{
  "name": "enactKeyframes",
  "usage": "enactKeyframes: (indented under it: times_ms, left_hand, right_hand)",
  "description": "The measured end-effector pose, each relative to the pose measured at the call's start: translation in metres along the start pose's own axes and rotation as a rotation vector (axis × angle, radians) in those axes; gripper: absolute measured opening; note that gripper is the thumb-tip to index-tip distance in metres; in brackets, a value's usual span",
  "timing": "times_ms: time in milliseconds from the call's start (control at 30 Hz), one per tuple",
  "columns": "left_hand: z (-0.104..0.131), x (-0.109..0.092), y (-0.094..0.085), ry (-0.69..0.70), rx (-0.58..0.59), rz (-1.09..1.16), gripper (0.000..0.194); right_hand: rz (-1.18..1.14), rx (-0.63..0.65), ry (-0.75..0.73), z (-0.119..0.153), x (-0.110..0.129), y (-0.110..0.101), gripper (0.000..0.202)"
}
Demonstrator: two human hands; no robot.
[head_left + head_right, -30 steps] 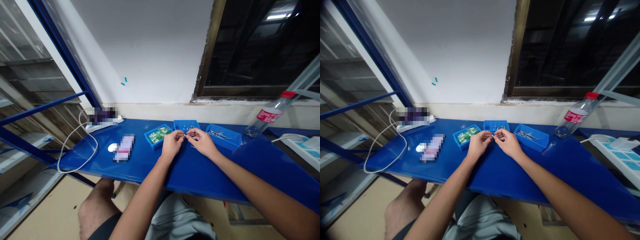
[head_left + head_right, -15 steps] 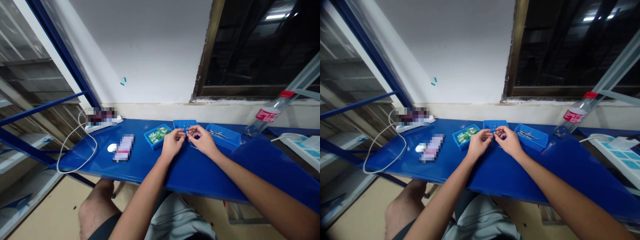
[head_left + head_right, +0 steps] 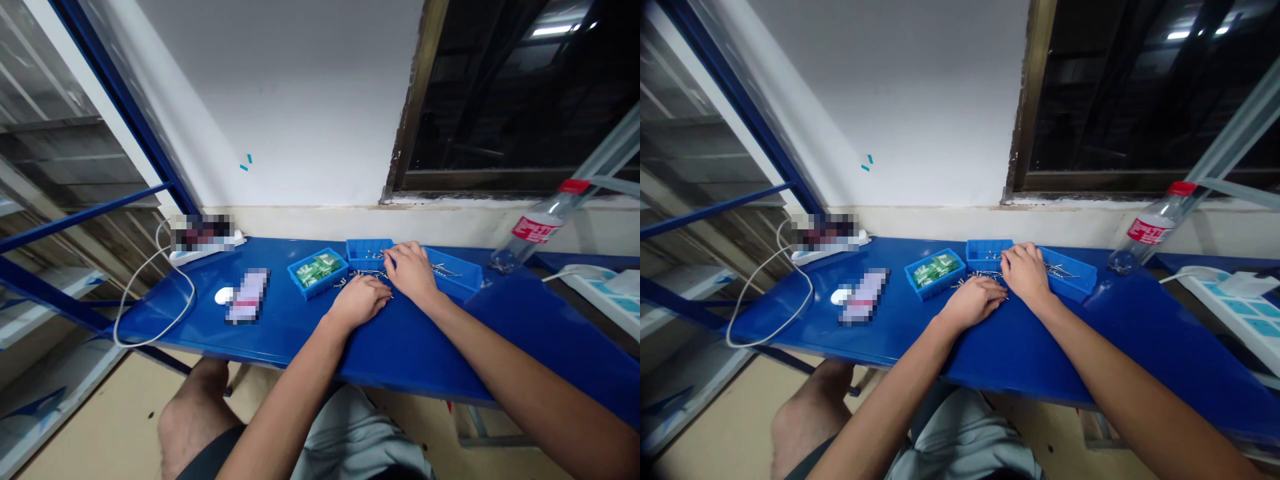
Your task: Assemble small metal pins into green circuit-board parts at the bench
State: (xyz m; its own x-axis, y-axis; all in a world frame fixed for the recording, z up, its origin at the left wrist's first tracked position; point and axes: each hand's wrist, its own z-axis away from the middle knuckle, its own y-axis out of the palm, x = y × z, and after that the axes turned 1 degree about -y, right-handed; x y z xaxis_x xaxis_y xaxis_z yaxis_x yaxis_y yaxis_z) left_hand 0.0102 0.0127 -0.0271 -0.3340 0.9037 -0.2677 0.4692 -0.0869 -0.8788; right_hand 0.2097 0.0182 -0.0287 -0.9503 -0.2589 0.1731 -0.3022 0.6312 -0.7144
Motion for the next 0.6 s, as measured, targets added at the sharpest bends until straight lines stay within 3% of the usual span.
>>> enactKeyframes:
  times_ms: [267,433,533,600]
  left_hand:
    - [0.002,0.000,-0.004,-0.093,-0.113,0.076,0.021]
    - [0.002,0.005,-0.006,-0.281,-0.388,0.322,0.021]
    - [0.001,0.007,-0.008,-0.385,-0.563,0.457,0.024]
    - [0.001,0.008,-0.010,-0.407,-0.614,0.515,0.026]
  right_hand:
    - [-0.156,-0.028,-0.031,0.004,0.010,-0.010,0.023]
    - [-0.419,-0.080,0.041,0.005,0.019,-0.014,0.021]
    - [-0.578,-0.031,0.165,0.009,0.024,-0.012,0.021]
    - [-0.700,0.031,0.224,0.011,0.027,-0.009,0.022]
